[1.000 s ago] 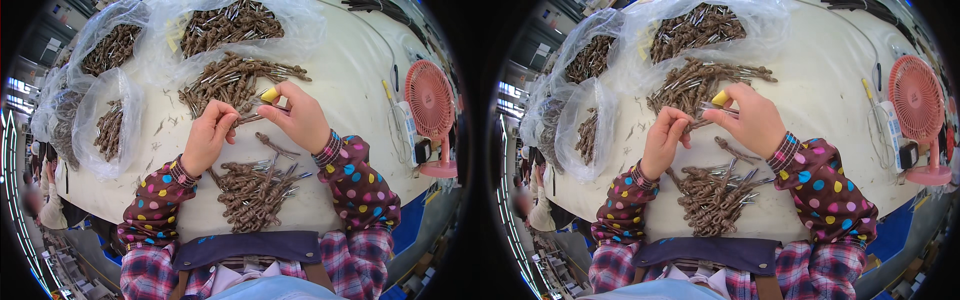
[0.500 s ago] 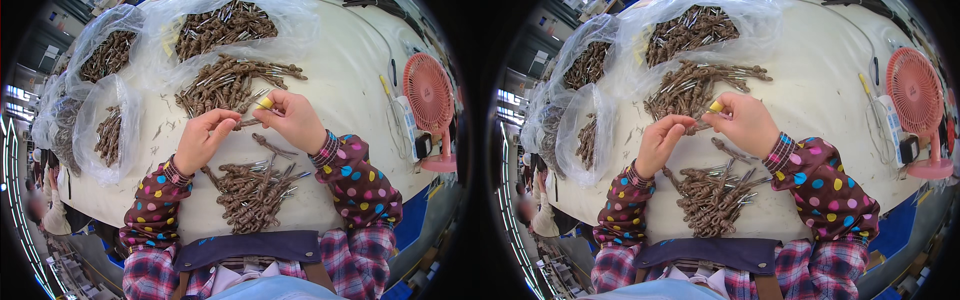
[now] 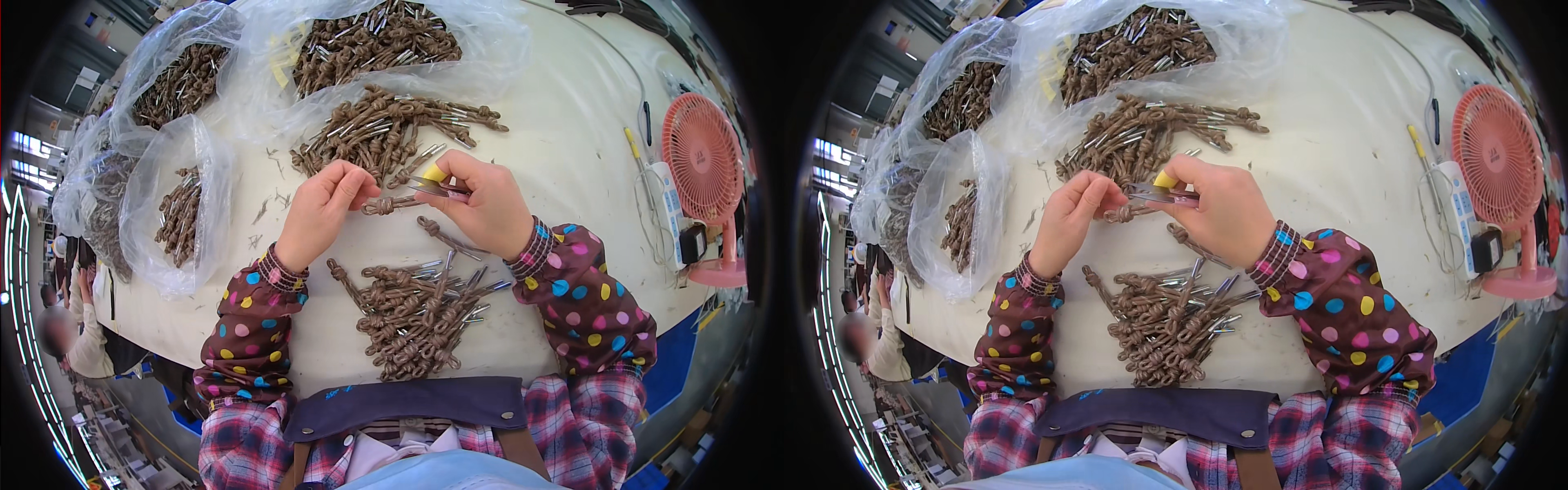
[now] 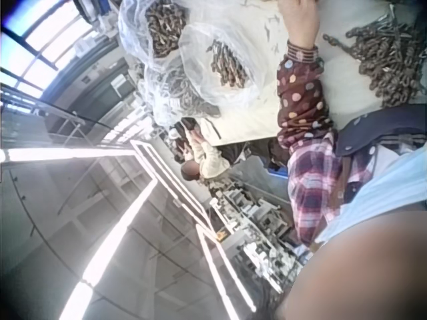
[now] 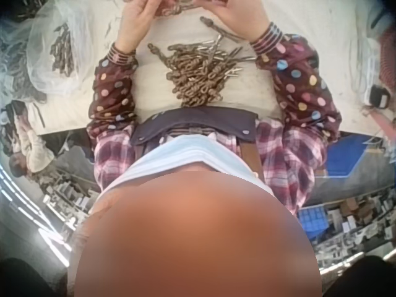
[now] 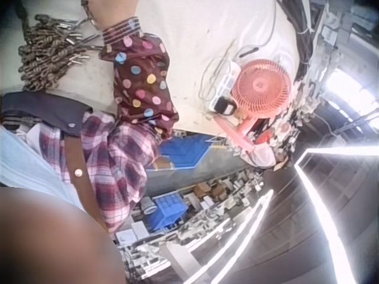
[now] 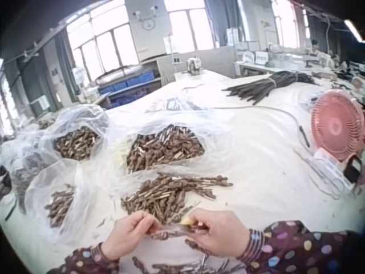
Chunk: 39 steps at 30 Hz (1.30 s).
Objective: Assembling small metal hardware onto knotted leather pull tabs.
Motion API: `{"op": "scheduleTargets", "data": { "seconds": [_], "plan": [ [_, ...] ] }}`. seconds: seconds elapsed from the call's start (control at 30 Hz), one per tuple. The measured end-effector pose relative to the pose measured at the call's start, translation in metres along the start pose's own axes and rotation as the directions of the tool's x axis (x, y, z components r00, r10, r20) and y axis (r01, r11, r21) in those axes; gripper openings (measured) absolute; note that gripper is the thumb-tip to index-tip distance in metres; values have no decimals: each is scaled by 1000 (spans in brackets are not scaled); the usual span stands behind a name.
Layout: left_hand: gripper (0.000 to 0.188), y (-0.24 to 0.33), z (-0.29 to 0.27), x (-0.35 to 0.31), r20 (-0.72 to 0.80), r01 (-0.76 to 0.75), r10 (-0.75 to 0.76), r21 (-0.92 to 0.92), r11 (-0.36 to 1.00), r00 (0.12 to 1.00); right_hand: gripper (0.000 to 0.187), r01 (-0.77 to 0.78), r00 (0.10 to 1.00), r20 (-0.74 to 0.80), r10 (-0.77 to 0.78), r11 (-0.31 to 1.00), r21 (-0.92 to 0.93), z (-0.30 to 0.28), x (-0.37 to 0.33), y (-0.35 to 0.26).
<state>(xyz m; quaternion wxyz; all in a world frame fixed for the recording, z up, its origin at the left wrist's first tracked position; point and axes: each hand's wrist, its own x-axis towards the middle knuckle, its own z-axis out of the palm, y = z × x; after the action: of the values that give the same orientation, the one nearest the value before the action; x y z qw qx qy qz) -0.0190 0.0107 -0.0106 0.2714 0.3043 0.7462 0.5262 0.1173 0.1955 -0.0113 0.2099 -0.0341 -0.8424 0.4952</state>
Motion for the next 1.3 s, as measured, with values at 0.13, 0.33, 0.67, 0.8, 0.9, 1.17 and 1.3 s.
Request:
{"op": "scheduleTargets", "data": {
  "seconds": [0.13, 0.33, 0.67, 0.8, 0.9, 1.17, 1.3],
  "plan": [
    [29, 4, -1, -4, 245, 21, -45, 100, 995, 968, 18, 41, 999, 11, -41, 998, -43, -3, -1, 3],
    [25, 4, 6, -5, 271, -35, -2, 131, 991, 963, 21, 141, 987, 95, -129, 982, -127, 0, -4, 3],
    [20, 5, -4, -1, -73, -74, 78, 53, 996, 994, 19, 120, 992, 34, -118, 989, -91, 0, -2, 4],
    [22, 18, -9, -3, 90, -154, 131, 344, 926, 987, 19, 89, 996, 8, -89, 994, -61, -3, -2, 5],
    [17, 17, 2, -8, 102, -200, 180, 244, 949, 978, 19, 57, 998, 33, -55, 996, -69, -2, -1, 3],
    [10, 12, 14, -12, 76, -177, 162, 280, 944, 984, 16, -138, 989, 58, 137, 990, 4, 3, -3, -3],
    [12, 2, 26, -15, -30, -354, 375, 265, 897, 927, 18, -187, 981, 72, 181, 979, 81, 10, -4, -2]
  ]
}}
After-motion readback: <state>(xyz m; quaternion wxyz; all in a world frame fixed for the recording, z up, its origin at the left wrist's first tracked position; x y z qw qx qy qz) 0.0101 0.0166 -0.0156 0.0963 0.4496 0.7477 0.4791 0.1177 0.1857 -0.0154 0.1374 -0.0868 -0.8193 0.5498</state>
